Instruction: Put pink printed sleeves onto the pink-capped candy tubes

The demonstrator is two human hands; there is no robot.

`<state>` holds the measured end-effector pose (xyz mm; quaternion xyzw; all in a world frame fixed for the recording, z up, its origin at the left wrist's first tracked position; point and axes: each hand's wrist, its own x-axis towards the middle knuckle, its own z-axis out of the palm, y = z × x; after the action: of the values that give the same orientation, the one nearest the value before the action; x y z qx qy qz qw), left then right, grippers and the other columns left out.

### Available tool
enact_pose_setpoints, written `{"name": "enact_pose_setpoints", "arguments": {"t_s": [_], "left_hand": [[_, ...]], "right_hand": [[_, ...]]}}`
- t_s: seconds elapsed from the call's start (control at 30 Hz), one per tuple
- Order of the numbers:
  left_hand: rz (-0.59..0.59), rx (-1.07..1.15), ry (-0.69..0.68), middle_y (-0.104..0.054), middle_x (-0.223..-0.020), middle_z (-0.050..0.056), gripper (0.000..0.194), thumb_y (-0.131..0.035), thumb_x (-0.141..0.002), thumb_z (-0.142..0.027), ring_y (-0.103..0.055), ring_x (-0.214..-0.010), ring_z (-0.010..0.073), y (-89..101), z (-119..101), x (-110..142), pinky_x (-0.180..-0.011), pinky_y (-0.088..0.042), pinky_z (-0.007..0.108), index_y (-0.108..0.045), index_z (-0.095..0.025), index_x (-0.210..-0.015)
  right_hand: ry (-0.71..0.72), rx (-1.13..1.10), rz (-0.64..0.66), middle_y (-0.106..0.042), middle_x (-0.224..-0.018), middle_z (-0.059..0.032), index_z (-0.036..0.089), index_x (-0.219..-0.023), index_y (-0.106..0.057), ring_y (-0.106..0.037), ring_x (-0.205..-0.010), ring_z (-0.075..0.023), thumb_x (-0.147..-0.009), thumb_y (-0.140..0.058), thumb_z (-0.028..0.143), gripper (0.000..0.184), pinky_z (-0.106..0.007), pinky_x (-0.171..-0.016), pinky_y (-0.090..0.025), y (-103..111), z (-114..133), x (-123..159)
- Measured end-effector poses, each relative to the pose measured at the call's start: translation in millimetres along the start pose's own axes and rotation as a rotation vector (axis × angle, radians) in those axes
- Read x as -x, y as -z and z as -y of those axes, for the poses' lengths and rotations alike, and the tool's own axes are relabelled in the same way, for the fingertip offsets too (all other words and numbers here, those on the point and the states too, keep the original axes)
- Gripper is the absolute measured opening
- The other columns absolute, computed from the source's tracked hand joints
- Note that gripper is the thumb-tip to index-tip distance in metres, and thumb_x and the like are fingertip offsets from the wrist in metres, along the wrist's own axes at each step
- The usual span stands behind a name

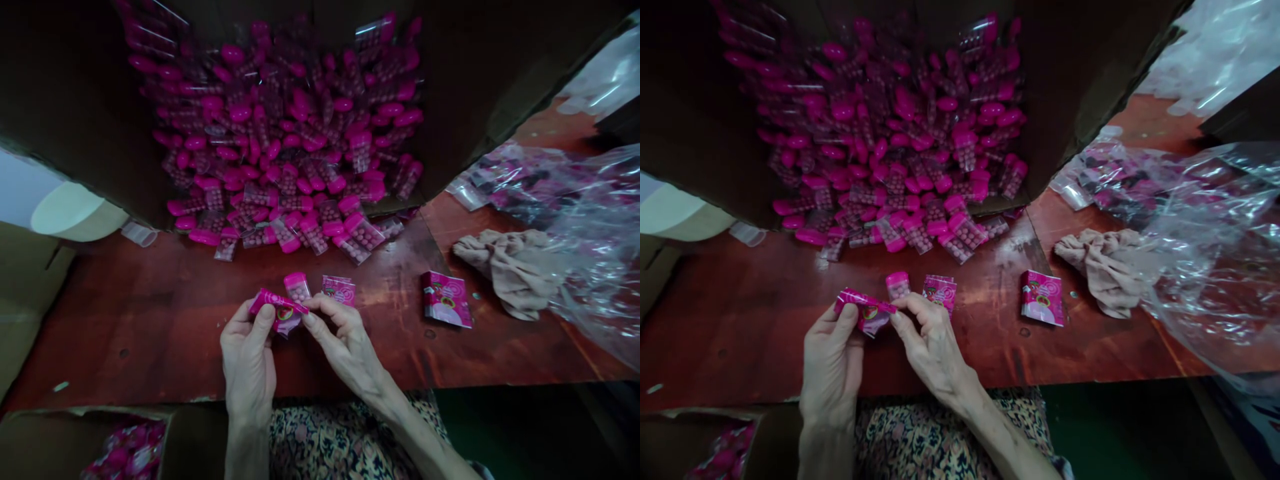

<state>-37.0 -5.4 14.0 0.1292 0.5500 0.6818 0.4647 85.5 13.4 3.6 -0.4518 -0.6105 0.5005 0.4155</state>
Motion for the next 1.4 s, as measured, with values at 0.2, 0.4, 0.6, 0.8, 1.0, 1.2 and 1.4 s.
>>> {"name": "enact_pose_setpoints", "arguments": {"t_s": [0.2,0.4,0.6,0.8,1.0,1.2,1.4], "left_hand": [[-0.093,-0.063,-0.115,-0.068,-0.063,-0.001,0.011,-0.076,-0.06,-0.02,-0.059,-0.057,0.0073,-4.6,9,6,-0.058,-0.049,0.016,-0.07,-0.015,-0.067],[-0.183,-0.054,-0.143,-0.07,-0.063,0.0,0.019,-0.081,-0.052,-0.018,-0.062,-0.056,0.0077,3.8,3,3,-0.057,-0.051,0.015,-0.071,-0.015,-0.067],[-0.138,-0.016,-0.006,-0.073,-0.069,0.003,0.022,-0.082,-0.05,-0.019,-0.065,-0.061,0.011,8.6,1,6,-0.061,-0.054,0.019,-0.072,-0.014,-0.068],[-0.102,0.031,0.078,-0.072,-0.067,0.002,0.021,-0.083,-0.047,-0.016,-0.065,-0.06,0.0105,7.1,4,5,-0.062,-0.055,0.018,-0.071,-0.014,-0.065],[-0.012,0.048,0.132,-0.072,-0.066,0.002,0.02,-0.082,-0.05,-0.016,-0.064,-0.059,0.0092,8.1,1,3,-0.064,-0.054,0.016,-0.072,-0.014,-0.068],[0.003,0.08,0.171,-0.073,-0.071,0.004,0.02,-0.081,-0.053,-0.017,-0.065,-0.062,0.0103,6.1,1,6,-0.064,-0.053,0.016,-0.072,-0.013,-0.07],[-0.043,0.114,0.21,-0.072,-0.066,0.003,0.013,-0.078,-0.059,-0.021,-0.064,-0.059,0.0095,10.0,7,4,-0.065,-0.053,0.017,-0.071,-0.013,-0.067]], "right_hand": [[0.074,0.205,-0.183,-0.061,-0.07,-0.0015,0.016,-0.084,-0.059,-0.057,-0.062,-0.0137,-0.088,-0.043,0.017,0.016,-0.024,-0.058,-0.045,-14,1,6],[0.245,0.131,-0.256,-0.071,-0.075,-0.0062,0.015,-0.086,-0.067,-0.065,-0.068,-0.0168,-0.082,-0.049,0.008,0.02,-0.027,-0.064,-0.053,-31,3,13],[-0.108,-0.145,-0.214,-0.074,-0.073,-0.0016,0.019,-0.082,-0.074,-0.068,-0.065,-0.0157,-0.075,-0.06,0.014,0.017,-0.026,-0.065,-0.055,-14,6,5],[-0.186,-0.277,-0.173,-0.075,-0.077,-0.0024,0.019,-0.083,-0.074,-0.069,-0.07,-0.0167,-0.073,-0.063,0.018,0.015,-0.029,-0.068,-0.055,-9,3,2],[-0.227,-0.36,-0.178,-0.073,-0.071,-0.002,0.018,-0.079,-0.073,-0.066,-0.06,-0.0141,-0.07,-0.064,0.02,0.013,-0.024,-0.058,-0.053,-11,5,1],[-0.05,-0.082,-0.248,-0.07,-0.064,-0.001,0.015,-0.076,-0.07,-0.062,-0.055,-0.0126,-0.076,-0.06,0.019,0.01,-0.021,-0.053,-0.049,-10,5,2],[0.075,0.102,-0.142,-0.07,-0.07,-0.001,0.017,-0.078,-0.069,-0.064,-0.06,-0.0132,-0.081,-0.055,0.016,0.014,-0.022,-0.059,-0.05,-8,3,-2]]}}
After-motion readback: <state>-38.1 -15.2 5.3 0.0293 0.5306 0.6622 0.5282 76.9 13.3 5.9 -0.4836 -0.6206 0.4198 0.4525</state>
